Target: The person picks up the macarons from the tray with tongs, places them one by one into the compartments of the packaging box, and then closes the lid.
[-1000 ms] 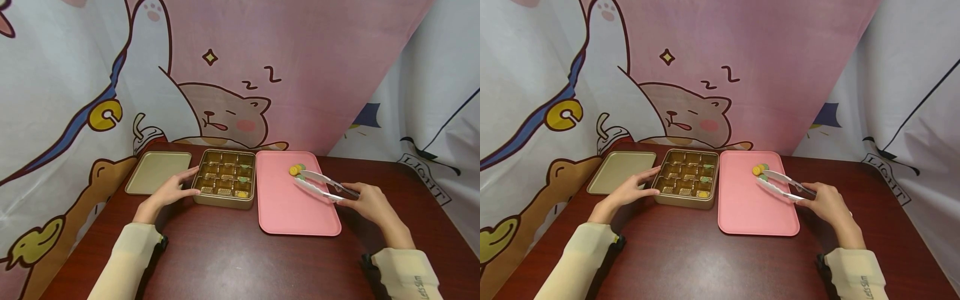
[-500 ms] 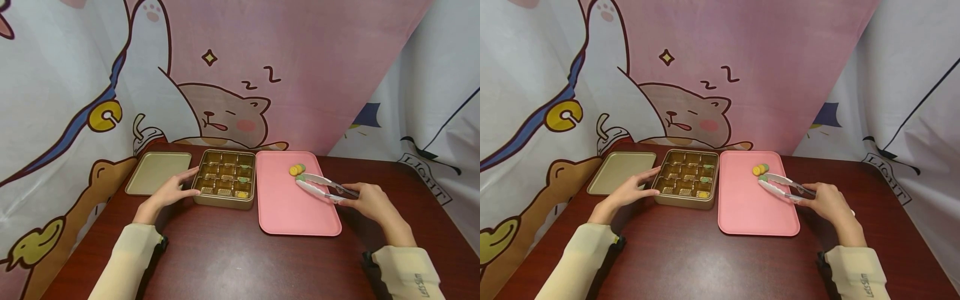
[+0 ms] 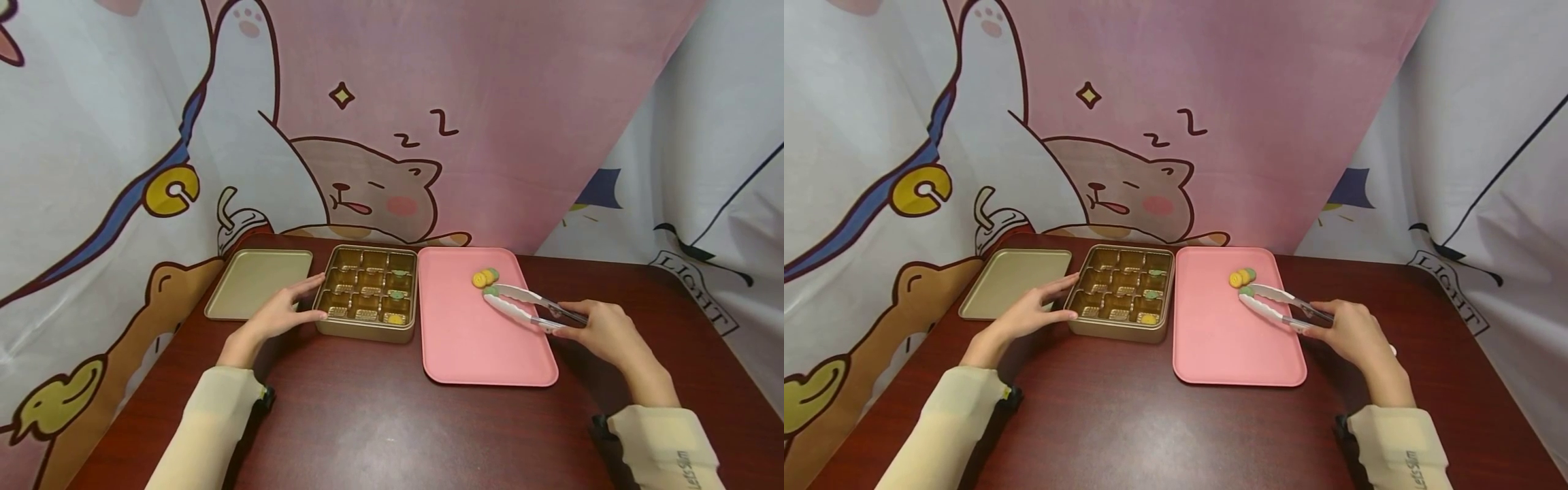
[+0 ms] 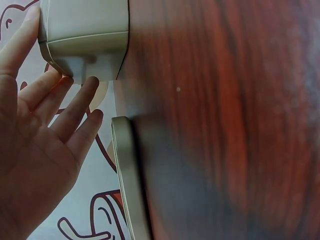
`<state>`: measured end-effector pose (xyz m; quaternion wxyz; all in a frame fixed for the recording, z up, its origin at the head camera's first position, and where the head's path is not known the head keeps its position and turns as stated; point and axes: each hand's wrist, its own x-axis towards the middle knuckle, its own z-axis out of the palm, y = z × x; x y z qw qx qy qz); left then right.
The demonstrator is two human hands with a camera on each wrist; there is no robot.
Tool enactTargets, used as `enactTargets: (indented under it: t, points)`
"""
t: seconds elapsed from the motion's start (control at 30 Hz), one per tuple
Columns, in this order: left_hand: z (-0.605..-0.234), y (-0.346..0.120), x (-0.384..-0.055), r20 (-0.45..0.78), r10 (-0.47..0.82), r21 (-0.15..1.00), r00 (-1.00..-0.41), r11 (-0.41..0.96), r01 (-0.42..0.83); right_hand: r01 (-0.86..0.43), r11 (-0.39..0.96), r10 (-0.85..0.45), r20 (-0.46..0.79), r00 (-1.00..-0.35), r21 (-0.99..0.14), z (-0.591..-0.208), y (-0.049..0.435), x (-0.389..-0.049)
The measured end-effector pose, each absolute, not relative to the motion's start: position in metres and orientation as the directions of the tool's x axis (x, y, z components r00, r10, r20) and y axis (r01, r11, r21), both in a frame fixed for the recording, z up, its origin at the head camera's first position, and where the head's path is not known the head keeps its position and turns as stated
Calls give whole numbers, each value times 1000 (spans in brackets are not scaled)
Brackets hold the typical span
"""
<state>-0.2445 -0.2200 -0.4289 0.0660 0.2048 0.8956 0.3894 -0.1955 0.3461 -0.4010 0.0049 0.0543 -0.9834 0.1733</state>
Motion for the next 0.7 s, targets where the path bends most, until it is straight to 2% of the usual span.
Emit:
enactTargets:
  t: [0.7]
  points:
    - [-428,-219,-243,38,421,748,-906,589,305,-136,926,-114,84,-990,-353,-396,345,-194]
